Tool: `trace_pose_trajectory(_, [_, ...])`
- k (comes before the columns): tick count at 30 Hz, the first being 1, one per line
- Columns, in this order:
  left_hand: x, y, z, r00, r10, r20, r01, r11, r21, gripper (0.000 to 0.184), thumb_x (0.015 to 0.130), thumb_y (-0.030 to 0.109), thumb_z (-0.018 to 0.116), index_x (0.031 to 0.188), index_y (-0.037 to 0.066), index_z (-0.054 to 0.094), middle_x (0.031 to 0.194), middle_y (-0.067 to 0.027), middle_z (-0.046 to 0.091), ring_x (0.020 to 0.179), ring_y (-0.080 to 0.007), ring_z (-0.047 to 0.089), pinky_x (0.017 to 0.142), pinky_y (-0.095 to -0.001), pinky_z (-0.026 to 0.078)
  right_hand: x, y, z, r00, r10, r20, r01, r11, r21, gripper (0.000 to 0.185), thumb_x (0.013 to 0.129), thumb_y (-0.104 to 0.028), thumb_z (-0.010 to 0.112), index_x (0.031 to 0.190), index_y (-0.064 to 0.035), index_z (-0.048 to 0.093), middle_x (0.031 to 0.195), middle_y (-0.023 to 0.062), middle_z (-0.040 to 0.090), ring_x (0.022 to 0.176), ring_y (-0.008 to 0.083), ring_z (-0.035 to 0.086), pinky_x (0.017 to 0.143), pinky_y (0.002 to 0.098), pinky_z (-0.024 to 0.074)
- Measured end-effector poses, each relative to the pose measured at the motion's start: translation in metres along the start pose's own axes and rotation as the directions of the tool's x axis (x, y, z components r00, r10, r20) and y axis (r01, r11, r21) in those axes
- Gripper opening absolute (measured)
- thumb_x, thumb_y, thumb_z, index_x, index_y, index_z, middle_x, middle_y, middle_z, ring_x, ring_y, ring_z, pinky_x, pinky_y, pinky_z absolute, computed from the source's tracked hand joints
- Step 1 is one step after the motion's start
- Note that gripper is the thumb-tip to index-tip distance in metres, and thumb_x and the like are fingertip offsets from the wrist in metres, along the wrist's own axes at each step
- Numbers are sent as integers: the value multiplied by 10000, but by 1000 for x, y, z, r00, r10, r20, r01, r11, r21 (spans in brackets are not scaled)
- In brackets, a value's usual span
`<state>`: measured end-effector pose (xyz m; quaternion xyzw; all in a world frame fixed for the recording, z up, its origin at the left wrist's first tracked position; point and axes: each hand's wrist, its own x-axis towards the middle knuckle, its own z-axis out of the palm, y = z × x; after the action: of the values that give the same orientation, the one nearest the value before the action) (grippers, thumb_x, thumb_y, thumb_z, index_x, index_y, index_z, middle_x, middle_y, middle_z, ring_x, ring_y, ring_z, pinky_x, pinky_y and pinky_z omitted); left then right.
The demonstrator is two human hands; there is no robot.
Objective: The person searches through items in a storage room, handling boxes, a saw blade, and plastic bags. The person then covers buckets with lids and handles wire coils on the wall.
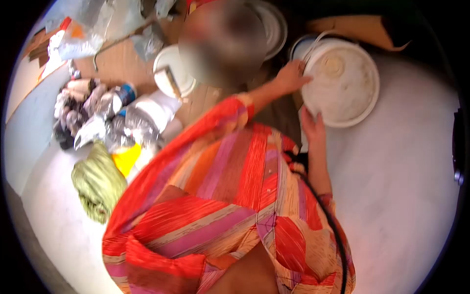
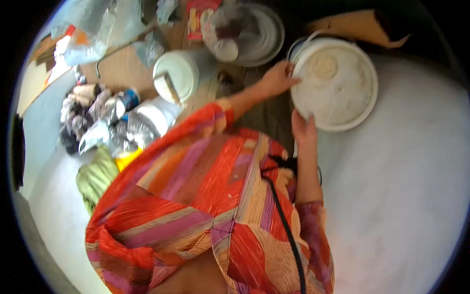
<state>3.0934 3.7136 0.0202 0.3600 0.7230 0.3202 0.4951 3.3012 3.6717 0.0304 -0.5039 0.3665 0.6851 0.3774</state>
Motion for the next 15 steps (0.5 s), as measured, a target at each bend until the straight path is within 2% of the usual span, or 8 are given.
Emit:
trace_pose_trajectory(1, [0, 6, -4, 995, -82, 62, 83, 997, -8, 468, 624, 286, 711, 940, 3, 513, 866, -174, 575, 839, -325, 563, 708, -382, 462, 4, -5, -5, 996, 70, 62, -71, 997, 15, 381, 915, -187, 414, 1181, 82, 375, 1198, 218, 442, 1113, 334, 430, 973, 453, 373])
trace_pose_trajectory(2, [0, 13, -7, 997, -56, 52, 58, 998, -38, 466, 618, 284, 714, 924, -7, 517, 853, -172, 583, 817, -323, 572, 693, -378, 467, 3, -7, -3, 982, 94, 163, -82, 994, -78, 356, 930, -166, 374, 1182, 85, 371, 1189, 218, 444, 1099, 332, 439, 963, 440, 391])
trace_pose_trajectory(3, [0, 15, -8, 999, -12, 40, 14, 998, -66, 465, 611, 281, 718, 908, -17, 520, 840, -170, 592, 795, -321, 580, 679, -375, 472, -2, -9, 2, 981, 160, 107, -156, 987, -40, 341, 938, -155, 345, 1188, 76, 368, 1185, 215, 443, 1094, 326, 445, 949, 423, 413])
trace_pose_trajectory(4, [-1, 18, -6, 1000, -17, -1, 17, 998, -66, 470, 602, 269, 722, 901, -36, 527, 846, -173, 601, 760, -314, 592, 666, -359, 479, -5, -8, -4, 992, 104, 76, -94, 987, -127, 337, 940, -152, 336, 1189, 72, 368, 1181, 214, 444, 1097, 324, 444, 946, 418, 418])
trace_pose_trajectory(7, [-9, 21, -5, 997, -51, 62, 42, 990, 136, 480, 618, 247, 703, 973, -25, 528, 863, -178, 577, 877, -300, 564, 761, -340, 466, -11, 8, 12, 989, -146, 30, 146, 920, -364, 316, 935, -121, 311, 1181, 69, 372, 1168, 211, 453, 1089, 322, 458, 931, 417, 438])
trace_pose_trajectory(9, [-19, 20, -4, 1000, 4, 28, -5, 1000, 28, 508, 630, 231, 695, 1033, -13, 503, 947, -193, 537, 916, -299, 546, 796, -346, 455, -2, 7, 17, 968, -243, 59, 244, 874, -420, 303, 926, -96, 298, 1163, 75, 377, 1149, 217, 465, 1058, 328, 486, 913, 411, 456])
trace_pose_trajectory(10, [-21, 19, 0, 1000, -30, 2, 30, 997, -76, 531, 650, 183, 685, 1092, -14, 467, 1035, -195, 484, 901, -301, 552, 803, -349, 455, -4, 6, 19, 980, -201, 13, 186, 878, -441, 297, 921, -85, 295, 1156, 76, 380, 1138, 219, 471, 1041, 329, 498, 902, 412, 465])
trace_pose_trajectory(15, [-14, 25, 3, 1000, 25, -19, -27, 990, -136, 498, 686, 82, 648, 1129, -21, 444, 1060, -191, 445, 915, -323, 537, 814, -354, 446, -13, 4, 26, 971, -172, -167, 72, 875, -479, 277, 906, -55, 319, 1149, 65, 380, 1120, 229, 492, 1025, 343, 518, 892, 403, 474])
